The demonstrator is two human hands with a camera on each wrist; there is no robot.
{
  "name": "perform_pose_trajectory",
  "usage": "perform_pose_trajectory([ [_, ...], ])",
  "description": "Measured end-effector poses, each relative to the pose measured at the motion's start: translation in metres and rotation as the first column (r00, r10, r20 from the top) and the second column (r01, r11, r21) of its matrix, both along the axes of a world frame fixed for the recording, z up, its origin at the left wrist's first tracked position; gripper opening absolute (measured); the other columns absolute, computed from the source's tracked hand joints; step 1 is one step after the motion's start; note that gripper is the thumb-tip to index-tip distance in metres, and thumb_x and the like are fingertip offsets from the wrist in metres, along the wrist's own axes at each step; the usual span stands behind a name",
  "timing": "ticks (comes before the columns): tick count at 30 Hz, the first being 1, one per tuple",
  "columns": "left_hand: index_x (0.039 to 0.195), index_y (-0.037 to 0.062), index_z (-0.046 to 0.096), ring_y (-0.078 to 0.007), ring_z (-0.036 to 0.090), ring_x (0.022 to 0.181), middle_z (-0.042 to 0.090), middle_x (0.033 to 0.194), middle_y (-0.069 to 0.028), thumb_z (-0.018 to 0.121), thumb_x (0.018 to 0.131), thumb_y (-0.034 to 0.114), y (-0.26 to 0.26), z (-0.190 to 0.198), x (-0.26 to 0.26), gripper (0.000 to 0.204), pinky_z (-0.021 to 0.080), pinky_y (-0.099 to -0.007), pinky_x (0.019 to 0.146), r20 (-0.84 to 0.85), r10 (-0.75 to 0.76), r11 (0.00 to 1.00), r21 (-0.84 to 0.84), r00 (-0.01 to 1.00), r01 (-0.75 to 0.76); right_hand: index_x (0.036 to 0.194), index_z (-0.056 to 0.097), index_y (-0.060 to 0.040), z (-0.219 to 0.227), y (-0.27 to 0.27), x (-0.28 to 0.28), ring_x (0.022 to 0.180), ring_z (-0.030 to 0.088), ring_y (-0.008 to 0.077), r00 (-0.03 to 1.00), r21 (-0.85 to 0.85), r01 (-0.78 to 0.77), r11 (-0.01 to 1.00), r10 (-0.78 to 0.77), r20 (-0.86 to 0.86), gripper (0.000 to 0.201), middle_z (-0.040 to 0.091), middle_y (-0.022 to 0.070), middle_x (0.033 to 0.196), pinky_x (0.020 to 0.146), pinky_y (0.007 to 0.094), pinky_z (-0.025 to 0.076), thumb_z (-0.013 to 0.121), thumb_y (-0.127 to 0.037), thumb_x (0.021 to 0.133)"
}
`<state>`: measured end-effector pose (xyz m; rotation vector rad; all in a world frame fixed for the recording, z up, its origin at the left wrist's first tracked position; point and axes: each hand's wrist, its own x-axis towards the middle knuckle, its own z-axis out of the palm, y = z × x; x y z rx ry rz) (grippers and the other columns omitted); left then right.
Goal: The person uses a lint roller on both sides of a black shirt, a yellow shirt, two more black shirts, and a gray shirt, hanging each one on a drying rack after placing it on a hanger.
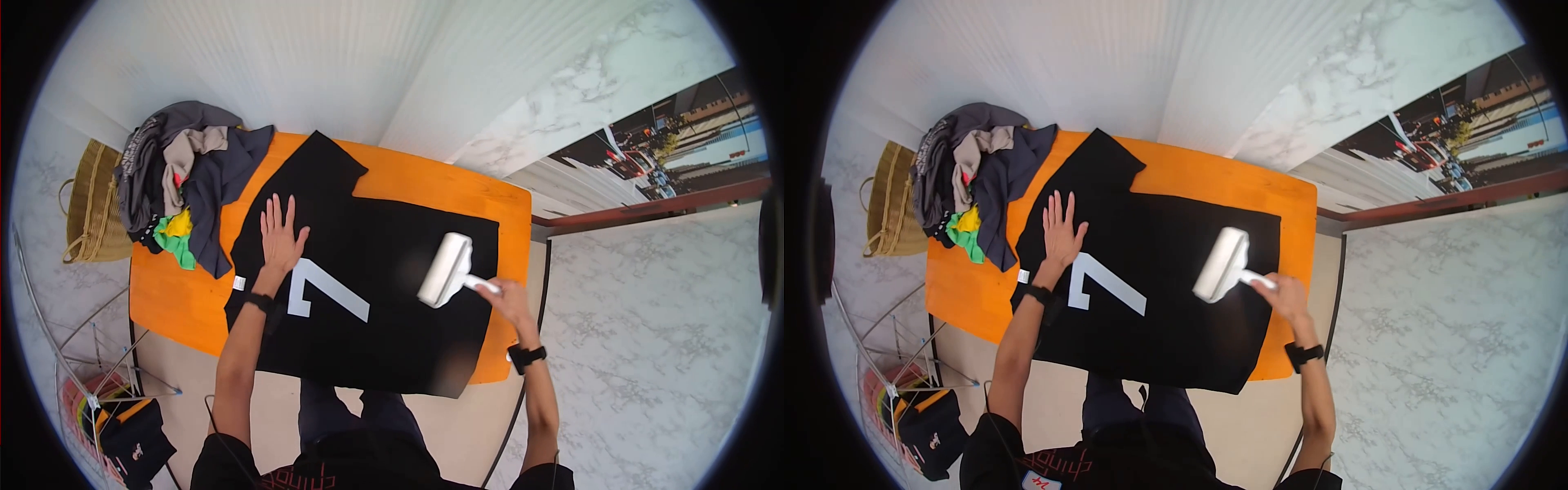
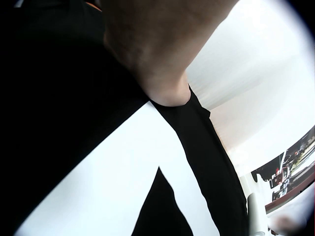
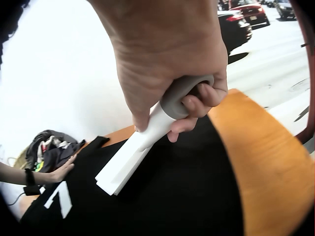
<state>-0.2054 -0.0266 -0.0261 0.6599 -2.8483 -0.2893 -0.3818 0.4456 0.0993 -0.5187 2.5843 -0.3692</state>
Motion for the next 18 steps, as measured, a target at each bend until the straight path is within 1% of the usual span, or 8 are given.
perform_pose_trajectory([
  [2,0.154,0.0054,0.021,-0.0405,0.016,0.147,0.016,0.159,-0.025,0.052,0.095,0.036,0.007,0.008,0.034,0.073,0.014,-0.0504,0.119,-0.071,0.041,0.995,0.092,0.997,-0.035,0.091,0.076,-0.0119,-0.009,-0.042,0.027,0.066,0.067,0.0265,0.991,-0.092,-0.128,0.987,0.122,-0.061,0.04,0.067,0.0101,0.069,0.063,0.0358,0.05,0.07,-0.051,0.084],
  [3,0.153,-0.0014,0.019,-0.0394,0.018,0.147,0.018,0.158,-0.025,0.056,0.094,0.03,0.012,0.017,0.054,0.077,0.016,-0.0481,0.119,-0.033,0.063,0.994,0.093,0.997,-0.06,0.091,0.075,-0.0126,-0.012,-0.067,0.038,0.069,0.067,0.0292,0.982,-0.089,-0.18,0.98,0.174,-0.067,0.038,0.068,0.0108,0.071,0.065,0.0373,0.052,0.069,-0.05,0.084],
  [4,0.152,-0.0023,0.019,-0.0396,0.019,0.146,0.018,0.158,-0.0244,0.058,0.092,0.028,0.015,0.015,0.077,0.078,0.016,-0.048,0.119,-0.025,0.091,0.989,0.116,0.996,-0.087,0.091,0.075,-0.0133,-0.015,-0.092,0.048,0.072,0.068,0.0319,0.971,-0.085,-0.234,0.969,0.228,-0.071,0.037,0.069,0.0116,0.073,0.066,0.0387,0.053,0.069,-0.049,0.085],
  [6,0.152,-0.0031,0.019,-0.039,0.019,0.147,0.018,0.159,-0.0236,0.058,0.092,0.028,0.022,0.014,0.125,0.078,0.016,-0.0476,0.119,0.037,0.123,0.983,0.136,0.992,-0.126,0.09,0.075,-0.0127,-0.032,-0.138,0.063,0.074,0.068,0.0334,0.953,-0.145,-0.301,0.942,0.296,-0.06,0.037,0.069,0.0121,0.074,0.067,0.0401,0.054,0.068,-0.048,0.085],
  [10,0.152,-0.0034,0.018,-0.0381,0.017,0.148,0.018,0.159,-0.023,0.058,0.093,0.028,0.034,0.015,0.202,0.078,0.015,-0.0476,0.12,0.128,0.2,0.965,0.147,0.971,-0.218,0.085,0.073,-0.0114,-0.042,-0.236,0.09,0.074,0.067,0.0347,0.916,-0.226,-0.4,0.888,0.395,-0.07,0.038,0.068,0.0133,0.072,0.066,0.0435,0.053,0.065,-0.048,0.087],
  [12,0.152,-0.0038,0.017,-0.0373,0.016,0.148,0.018,0.159,-0.0228,0.058,0.093,0.029,0.035,0.014,0.228,0.079,0.015,-0.0475,0.12,0.118,0.28,0.942,0.158,0.953,-0.297,0.085,0.072,-0.01,-0.048,-0.28,0.103,0.074,0.067,0.0348,0.891,-0.278,-0.453,0.847,0.444,-0.098,0.04,0.068,0.0134,0.072,0.066,0.0437,0.053,0.064,-0.049,0.088],
  [14,0.152,-0.0044,0.017,-0.0372,0.015,0.148,0.018,0.159,-0.0228,0.058,0.092,0.029,0.034,0.011,0.246,0.08,0.014,-0.0476,0.12,0.099,0.323,0.929,0.156,0.941,-0.335,0.086,0.072,-0.0093,-0.052,-0.32,0.119,0.073,0.068,0.0344,0.876,-0.277,-0.479,0.833,0.473,-0.091,0.04,0.068,0.0137,0.071,0.066,0.0434,0.052,0.064,-0.049,0.088],
  [18,0.152,-0.0047,0.017,-0.0379,0.015,0.148,0.019,0.159,-0.0233,0.057,0.092,0.03,0.035,0.009,0.261,0.08,0.014,-0.0478,0.119,0.069,0.392,0.893,0.212,0.918,-0.397,0.085,0.073,-0.0096,-0.051,-0.383,0.151,0.073,0.068,0.0344,0.869,-0.3,-0.488,0.819,0.486,-0.087,0.04,0.068,0.0136,0.071,0.067,0.0435,0.052,0.064,-0.049,0.088],
])
